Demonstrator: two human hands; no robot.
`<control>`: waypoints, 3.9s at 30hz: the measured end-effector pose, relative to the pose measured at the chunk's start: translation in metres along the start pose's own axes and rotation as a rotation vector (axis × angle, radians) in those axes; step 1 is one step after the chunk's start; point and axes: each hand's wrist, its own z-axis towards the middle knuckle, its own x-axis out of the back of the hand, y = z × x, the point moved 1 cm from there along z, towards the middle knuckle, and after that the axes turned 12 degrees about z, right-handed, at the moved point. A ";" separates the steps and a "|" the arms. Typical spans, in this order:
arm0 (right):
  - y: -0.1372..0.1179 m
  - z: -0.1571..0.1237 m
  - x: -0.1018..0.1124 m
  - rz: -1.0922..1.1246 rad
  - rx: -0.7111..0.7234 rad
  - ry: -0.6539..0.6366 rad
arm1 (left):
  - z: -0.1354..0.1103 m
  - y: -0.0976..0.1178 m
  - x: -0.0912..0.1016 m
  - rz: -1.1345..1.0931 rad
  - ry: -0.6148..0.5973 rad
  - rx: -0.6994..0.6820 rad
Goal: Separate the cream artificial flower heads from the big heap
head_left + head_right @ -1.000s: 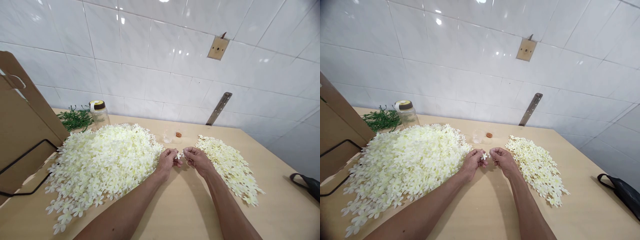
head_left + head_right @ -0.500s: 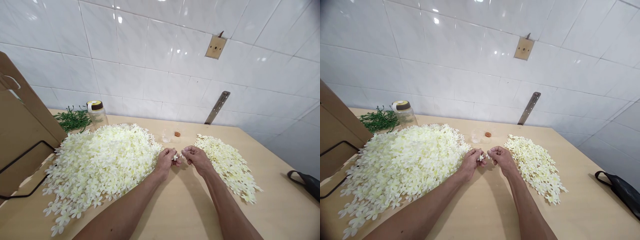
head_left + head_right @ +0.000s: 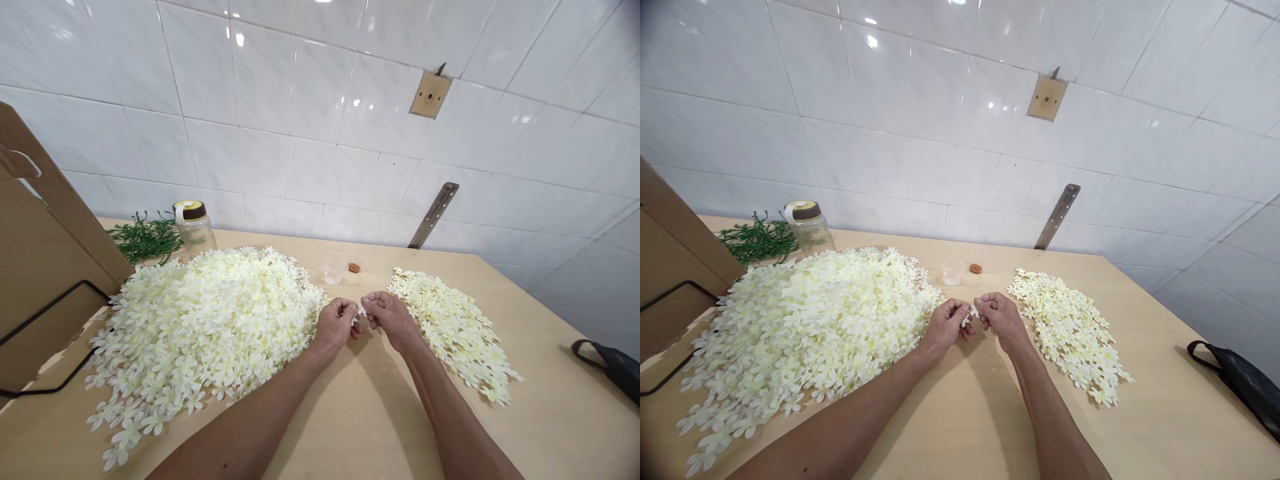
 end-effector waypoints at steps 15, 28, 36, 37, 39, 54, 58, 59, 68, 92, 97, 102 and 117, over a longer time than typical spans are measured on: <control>-0.003 -0.005 0.001 -0.047 -0.126 -0.154 | 0.000 0.001 0.002 0.125 0.160 -0.033; 0.006 0.003 0.008 -0.100 -0.032 -0.106 | -0.003 0.004 0.002 0.162 0.205 -0.025; 0.004 0.002 0.006 -0.075 -0.040 -0.057 | -0.002 0.001 0.001 0.152 0.215 -0.030; 0.004 0.001 0.005 -0.064 -0.039 -0.045 | -0.002 0.001 0.001 0.154 0.216 -0.031; 0.003 0.001 0.004 -0.056 -0.035 -0.033 | -0.002 0.001 0.001 0.157 0.218 -0.032; 0.005 0.000 0.003 -0.081 -0.035 -0.101 | -0.003 0.003 0.000 0.137 0.128 -0.041; 0.006 -0.001 0.001 -0.128 -0.036 -0.083 | -0.002 0.003 0.002 0.173 0.180 -0.056; 0.006 0.000 0.001 -0.148 -0.033 -0.066 | -0.002 0.003 0.002 0.179 0.189 -0.057; 0.007 0.006 0.009 0.036 0.045 0.029 | -0.002 0.001 0.002 0.195 0.213 -0.031; -0.009 -0.003 0.002 0.326 -0.036 -0.071 | -0.001 0.005 0.004 0.126 0.204 -0.013; -0.009 -0.004 0.001 0.287 -0.016 -0.104 | 0.000 0.005 0.004 0.092 0.199 -0.007; -0.008 -0.006 -0.001 0.209 -0.099 -0.162 | 0.001 0.003 0.003 0.077 0.197 -0.027; 0.002 -0.002 -0.002 0.200 -0.093 -0.079 | -0.001 0.005 0.003 0.121 0.175 -0.048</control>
